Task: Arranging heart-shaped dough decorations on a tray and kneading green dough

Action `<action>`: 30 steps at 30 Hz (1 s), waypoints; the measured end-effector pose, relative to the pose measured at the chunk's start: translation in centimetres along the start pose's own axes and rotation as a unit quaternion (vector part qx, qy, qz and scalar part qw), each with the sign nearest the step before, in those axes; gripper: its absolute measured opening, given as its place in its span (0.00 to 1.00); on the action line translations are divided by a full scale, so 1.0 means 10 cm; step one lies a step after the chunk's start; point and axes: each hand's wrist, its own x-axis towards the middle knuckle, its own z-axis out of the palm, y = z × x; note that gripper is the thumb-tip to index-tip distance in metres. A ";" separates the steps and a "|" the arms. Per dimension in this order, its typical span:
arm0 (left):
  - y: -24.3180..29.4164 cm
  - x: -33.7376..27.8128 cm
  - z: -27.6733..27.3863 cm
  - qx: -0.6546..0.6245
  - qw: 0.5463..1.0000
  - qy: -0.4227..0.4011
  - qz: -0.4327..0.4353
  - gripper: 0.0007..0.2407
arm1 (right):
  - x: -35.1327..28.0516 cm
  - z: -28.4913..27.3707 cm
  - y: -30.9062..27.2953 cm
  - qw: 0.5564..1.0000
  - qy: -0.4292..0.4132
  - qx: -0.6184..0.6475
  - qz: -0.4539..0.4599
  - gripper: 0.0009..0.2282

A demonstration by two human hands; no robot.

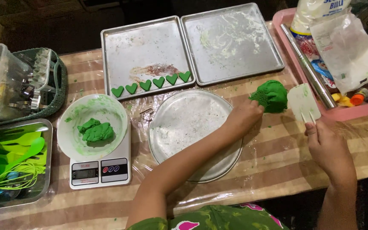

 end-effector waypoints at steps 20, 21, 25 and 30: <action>0.47 0.00 0.10 0.001 0.987 -0.107 0.120 0.08 | 0.04 0.09 -0.02 0.994 0.019 0.058 -0.095 0.16; 0.36 0.03 0.03 0.001 0.987 -0.105 0.120 0.08 | -0.02 0.02 -0.11 0.994 0.019 0.057 -0.096 0.16; -0.01 0.07 -0.37 0.038 0.988 -0.092 0.115 0.09 | -0.10 -0.06 -0.16 0.998 -0.031 0.051 0.018 0.16; -0.19 -0.19 -0.30 0.130 0.985 -0.056 0.100 0.03 | -0.16 -0.02 -0.22 0.995 -0.064 0.048 0.062 0.17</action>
